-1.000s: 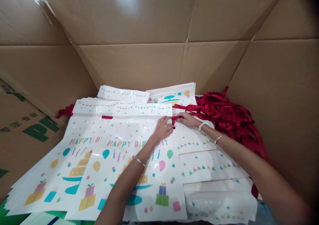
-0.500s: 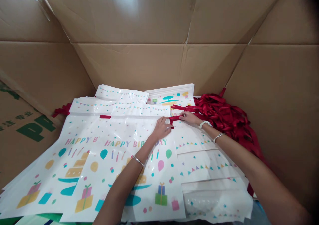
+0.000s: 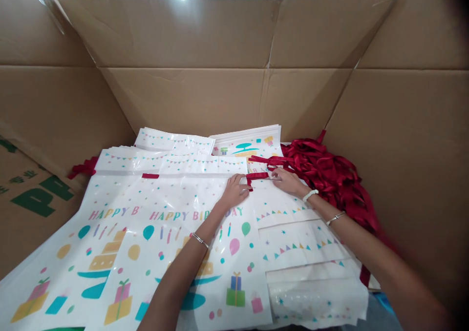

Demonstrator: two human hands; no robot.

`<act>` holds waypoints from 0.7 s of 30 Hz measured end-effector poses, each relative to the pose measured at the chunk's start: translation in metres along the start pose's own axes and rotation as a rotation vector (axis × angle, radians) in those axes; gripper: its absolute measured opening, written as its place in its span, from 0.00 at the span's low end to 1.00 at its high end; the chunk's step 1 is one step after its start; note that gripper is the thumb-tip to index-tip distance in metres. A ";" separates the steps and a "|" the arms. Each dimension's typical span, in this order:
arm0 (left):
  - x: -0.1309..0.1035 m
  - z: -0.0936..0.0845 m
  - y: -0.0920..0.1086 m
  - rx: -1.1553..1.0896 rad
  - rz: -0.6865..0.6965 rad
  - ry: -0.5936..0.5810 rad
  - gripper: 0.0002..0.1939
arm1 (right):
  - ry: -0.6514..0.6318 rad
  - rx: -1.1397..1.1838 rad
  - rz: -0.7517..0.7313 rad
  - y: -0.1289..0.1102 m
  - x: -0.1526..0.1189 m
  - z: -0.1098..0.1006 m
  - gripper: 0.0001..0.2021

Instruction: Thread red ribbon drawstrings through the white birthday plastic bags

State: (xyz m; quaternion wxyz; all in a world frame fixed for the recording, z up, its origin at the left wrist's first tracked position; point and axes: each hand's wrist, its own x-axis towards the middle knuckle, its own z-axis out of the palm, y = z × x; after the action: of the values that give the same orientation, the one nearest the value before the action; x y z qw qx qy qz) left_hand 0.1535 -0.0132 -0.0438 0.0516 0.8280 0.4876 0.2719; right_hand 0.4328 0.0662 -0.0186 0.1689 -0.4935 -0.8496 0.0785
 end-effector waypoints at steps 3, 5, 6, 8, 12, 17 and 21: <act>0.001 0.000 -0.001 -0.008 0.004 0.001 0.15 | -0.067 -0.069 -0.047 0.003 -0.007 0.002 0.09; 0.001 0.001 -0.002 -0.008 0.005 0.007 0.15 | -0.070 -0.076 -0.076 0.001 -0.003 0.006 0.09; 0.001 0.002 -0.002 -0.007 0.006 0.009 0.15 | -0.067 -0.071 -0.094 -0.001 0.000 0.009 0.10; 0.000 0.004 -0.004 -0.004 0.006 0.011 0.16 | -0.053 -0.044 -0.132 -0.009 0.008 0.016 0.09; -0.001 0.005 -0.006 -0.007 0.026 0.024 0.15 | -0.004 0.018 -0.186 -0.031 0.021 0.030 0.08; -0.001 0.005 -0.006 -0.012 0.033 0.032 0.15 | 0.034 0.039 -0.161 -0.036 0.019 0.039 0.07; -0.001 0.006 -0.007 -0.014 0.033 0.023 0.15 | 0.055 0.010 -0.087 -0.020 0.011 0.035 0.06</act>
State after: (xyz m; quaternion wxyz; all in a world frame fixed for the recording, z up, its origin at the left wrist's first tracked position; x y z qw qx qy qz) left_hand 0.1509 -0.0094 -0.0512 0.0473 0.8324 0.4724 0.2859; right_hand 0.3987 0.0671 -0.0428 0.1978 -0.4571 -0.8650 0.0617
